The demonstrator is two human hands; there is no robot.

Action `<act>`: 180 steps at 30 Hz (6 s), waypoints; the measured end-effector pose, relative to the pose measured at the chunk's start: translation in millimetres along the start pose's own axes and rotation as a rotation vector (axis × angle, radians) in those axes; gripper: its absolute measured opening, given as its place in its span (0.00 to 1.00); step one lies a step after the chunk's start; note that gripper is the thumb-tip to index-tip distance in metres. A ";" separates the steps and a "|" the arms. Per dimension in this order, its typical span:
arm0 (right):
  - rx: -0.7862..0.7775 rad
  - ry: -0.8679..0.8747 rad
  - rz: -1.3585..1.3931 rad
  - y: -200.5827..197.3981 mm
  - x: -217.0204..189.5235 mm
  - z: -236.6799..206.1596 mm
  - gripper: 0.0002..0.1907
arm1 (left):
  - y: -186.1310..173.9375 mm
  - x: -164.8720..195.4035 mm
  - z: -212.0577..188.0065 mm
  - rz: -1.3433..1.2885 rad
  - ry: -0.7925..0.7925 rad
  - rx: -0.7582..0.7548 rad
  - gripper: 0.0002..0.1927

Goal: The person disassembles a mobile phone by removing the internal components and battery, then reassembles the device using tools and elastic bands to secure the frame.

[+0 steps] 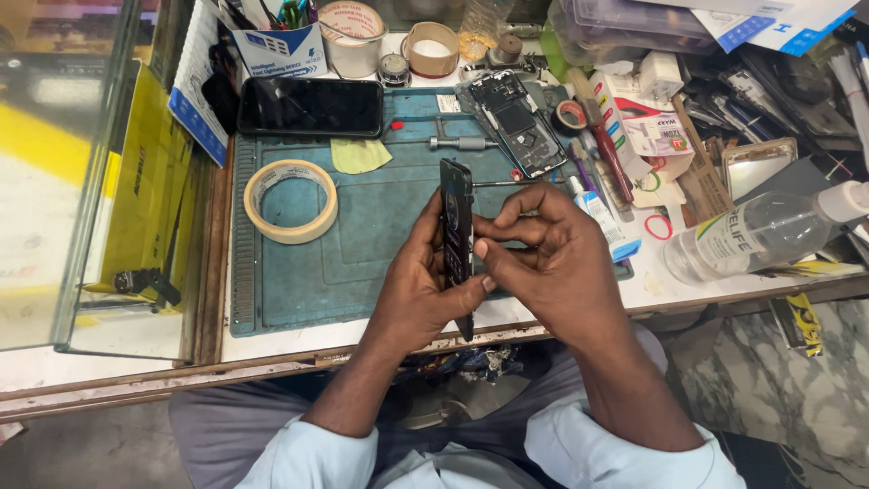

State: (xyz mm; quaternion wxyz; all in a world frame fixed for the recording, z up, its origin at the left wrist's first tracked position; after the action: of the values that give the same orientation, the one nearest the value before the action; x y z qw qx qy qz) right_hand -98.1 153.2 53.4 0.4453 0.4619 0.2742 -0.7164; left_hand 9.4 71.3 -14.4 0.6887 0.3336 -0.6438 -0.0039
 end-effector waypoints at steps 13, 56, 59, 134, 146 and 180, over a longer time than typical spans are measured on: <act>0.029 0.073 -0.045 -7.6 4.2 -3.2 0.15 | 5.6 2.8 -3.0 0.082 0.050 0.036 0.56; 0.032 0.136 -0.058 -8.9 6.9 -0.4 0.17 | 3.9 7.0 -2.7 0.077 0.018 0.038 0.57; 0.041 0.147 -0.052 -9.1 8.3 -1.1 0.17 | 2.9 8.0 -3.5 0.105 0.028 0.050 0.57; 0.013 0.149 0.099 -10.0 13.6 -2.7 0.16 | -1.0 9.7 -6.4 0.141 0.040 0.068 0.58; 0.019 0.144 0.101 -11.0 14.2 -2.5 0.16 | 0.1 11.4 -5.6 0.170 0.023 0.077 0.58; 0.075 0.118 0.206 -17.0 24.3 -15.0 0.12 | -5.3 32.1 -20.8 0.538 0.248 0.398 0.55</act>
State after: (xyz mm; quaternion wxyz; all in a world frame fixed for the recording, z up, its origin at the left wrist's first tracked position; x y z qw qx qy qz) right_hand -111.3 163.7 24.7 0.4821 0.5451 0.2241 -0.6482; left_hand 35.6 62.7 12.6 0.6595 0.2778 -0.6081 0.3435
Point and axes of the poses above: each hand's wrist, its own z-axis towards the middle knuckle, its own y-axis out of the palm, x = y × z, the point moved 6 cm from there along z, towards the middle knuckle, and after that the axes turned 15 degrees about -y, right-handed, at the moved point
